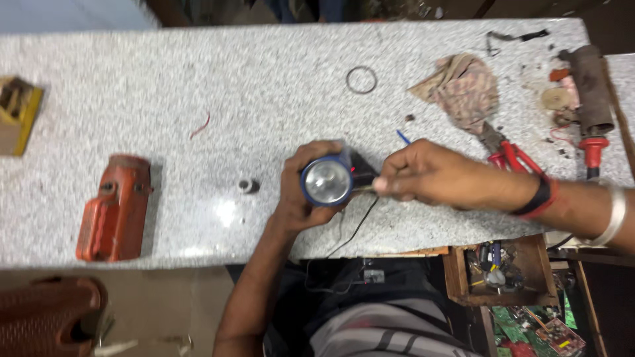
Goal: The person reassembles a blue handheld electronic device by inserting a battery, connecting wires, and securing the casing with screws. They use a screwdriver to tighten screws and test the device by pressing a button that activates a red indicator light.
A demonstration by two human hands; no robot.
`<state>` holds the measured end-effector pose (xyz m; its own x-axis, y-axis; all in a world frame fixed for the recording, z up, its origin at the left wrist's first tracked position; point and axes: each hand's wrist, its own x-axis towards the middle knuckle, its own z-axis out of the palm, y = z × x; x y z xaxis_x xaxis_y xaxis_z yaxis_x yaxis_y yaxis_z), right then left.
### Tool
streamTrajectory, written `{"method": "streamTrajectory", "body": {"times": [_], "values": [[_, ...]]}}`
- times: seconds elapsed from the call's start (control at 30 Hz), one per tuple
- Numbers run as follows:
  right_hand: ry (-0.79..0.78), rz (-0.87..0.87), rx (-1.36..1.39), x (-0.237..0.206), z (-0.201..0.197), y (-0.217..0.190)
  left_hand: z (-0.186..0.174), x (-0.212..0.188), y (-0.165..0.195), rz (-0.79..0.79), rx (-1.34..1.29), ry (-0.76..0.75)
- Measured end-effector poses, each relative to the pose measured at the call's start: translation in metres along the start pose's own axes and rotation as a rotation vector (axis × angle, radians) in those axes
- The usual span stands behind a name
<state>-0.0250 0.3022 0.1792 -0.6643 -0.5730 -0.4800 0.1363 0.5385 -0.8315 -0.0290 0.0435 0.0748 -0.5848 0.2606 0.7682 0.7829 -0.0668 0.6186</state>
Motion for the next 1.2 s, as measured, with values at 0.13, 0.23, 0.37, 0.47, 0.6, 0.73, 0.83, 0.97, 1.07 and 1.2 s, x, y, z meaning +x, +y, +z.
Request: {"method": "streamTrajectory", "body": {"times": [0.13,0.23,0.37,0.47,0.6,0.73,0.83,0.97,1.07,1.2], "values": [[0.200,-0.625,-0.365,-0.003,0.001,0.001,0.001,-0.005,0.001,0.002,-0.036,-0.015],[0.372,-1.004,-0.791,-0.007,0.000,0.010,0.003,-0.004,0.000,-0.010,0.010,-0.015],[0.449,-1.169,-1.020,0.006,-0.002,0.026,0.005,-0.003,0.000,-0.017,-0.011,-0.030],[0.203,-0.415,-0.104,0.011,0.001,0.034,0.002,-0.001,0.001,-0.036,-0.001,-0.047],[0.013,-0.076,0.127,0.008,-0.002,0.035,0.001,0.001,0.001,-0.050,-0.009,-0.071],[0.283,-0.768,-0.452,0.006,-0.001,0.032,0.001,0.000,-0.003,-0.053,-0.041,-0.077],[0.545,-1.151,-1.037,0.005,0.001,0.024,0.003,-0.001,-0.008,-0.031,-0.019,-0.077],[0.518,-0.633,-0.759,0.003,0.013,0.013,-0.001,-0.001,-0.012,-0.027,0.032,-0.081],[0.193,-0.095,-0.123,0.004,0.009,0.011,-0.003,0.000,-0.011,-0.037,0.025,-0.084],[0.194,-0.420,-0.244,-0.003,0.001,0.030,-0.004,0.002,-0.008,-0.049,0.019,-0.106]]}}
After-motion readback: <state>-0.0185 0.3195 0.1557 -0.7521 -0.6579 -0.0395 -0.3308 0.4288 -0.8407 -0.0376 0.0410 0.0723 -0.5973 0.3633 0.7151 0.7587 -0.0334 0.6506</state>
